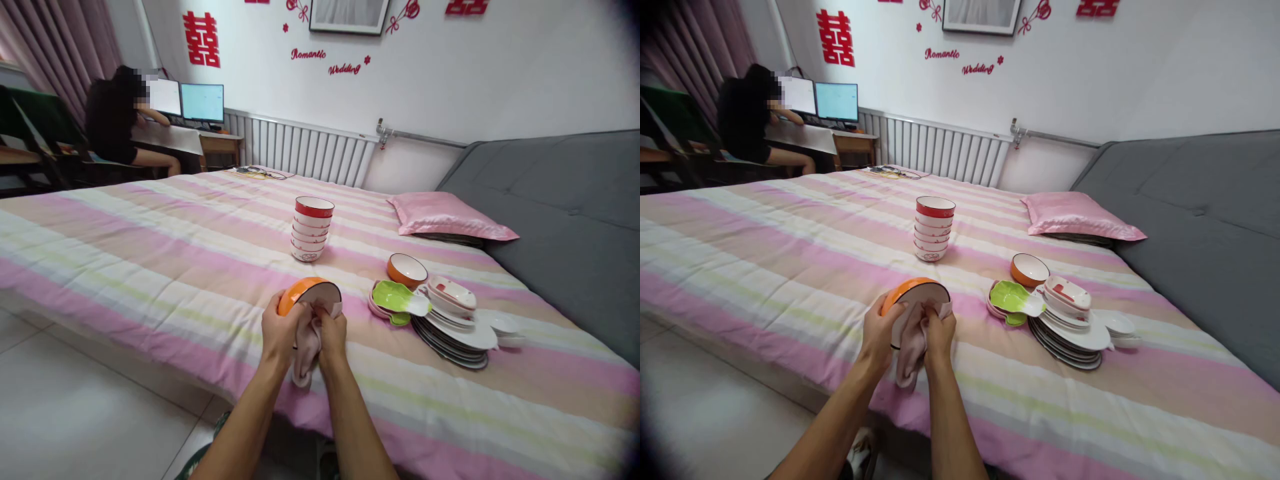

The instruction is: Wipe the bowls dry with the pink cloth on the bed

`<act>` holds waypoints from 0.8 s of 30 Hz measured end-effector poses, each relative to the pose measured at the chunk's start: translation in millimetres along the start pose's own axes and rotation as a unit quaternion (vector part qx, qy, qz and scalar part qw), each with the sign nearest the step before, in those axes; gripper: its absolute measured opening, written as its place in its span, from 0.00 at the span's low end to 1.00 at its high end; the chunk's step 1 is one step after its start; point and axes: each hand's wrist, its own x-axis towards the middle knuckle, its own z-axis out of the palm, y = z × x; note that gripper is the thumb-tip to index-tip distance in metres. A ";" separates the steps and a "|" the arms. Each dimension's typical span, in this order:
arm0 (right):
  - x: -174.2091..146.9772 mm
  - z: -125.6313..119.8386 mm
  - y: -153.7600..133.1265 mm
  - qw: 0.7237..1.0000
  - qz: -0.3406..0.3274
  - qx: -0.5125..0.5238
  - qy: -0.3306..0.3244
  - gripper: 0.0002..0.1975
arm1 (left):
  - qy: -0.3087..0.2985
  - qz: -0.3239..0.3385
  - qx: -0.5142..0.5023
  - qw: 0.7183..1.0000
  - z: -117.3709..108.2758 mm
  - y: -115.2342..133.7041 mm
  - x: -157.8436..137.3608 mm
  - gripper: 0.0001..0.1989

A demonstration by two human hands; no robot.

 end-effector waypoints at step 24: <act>0.7 -0.5 1.3 0.998 0.042 0.040 -0.017 0.14 | -0.002 0.001 0.010 1.000 0.3 -1.0 0.1 0.19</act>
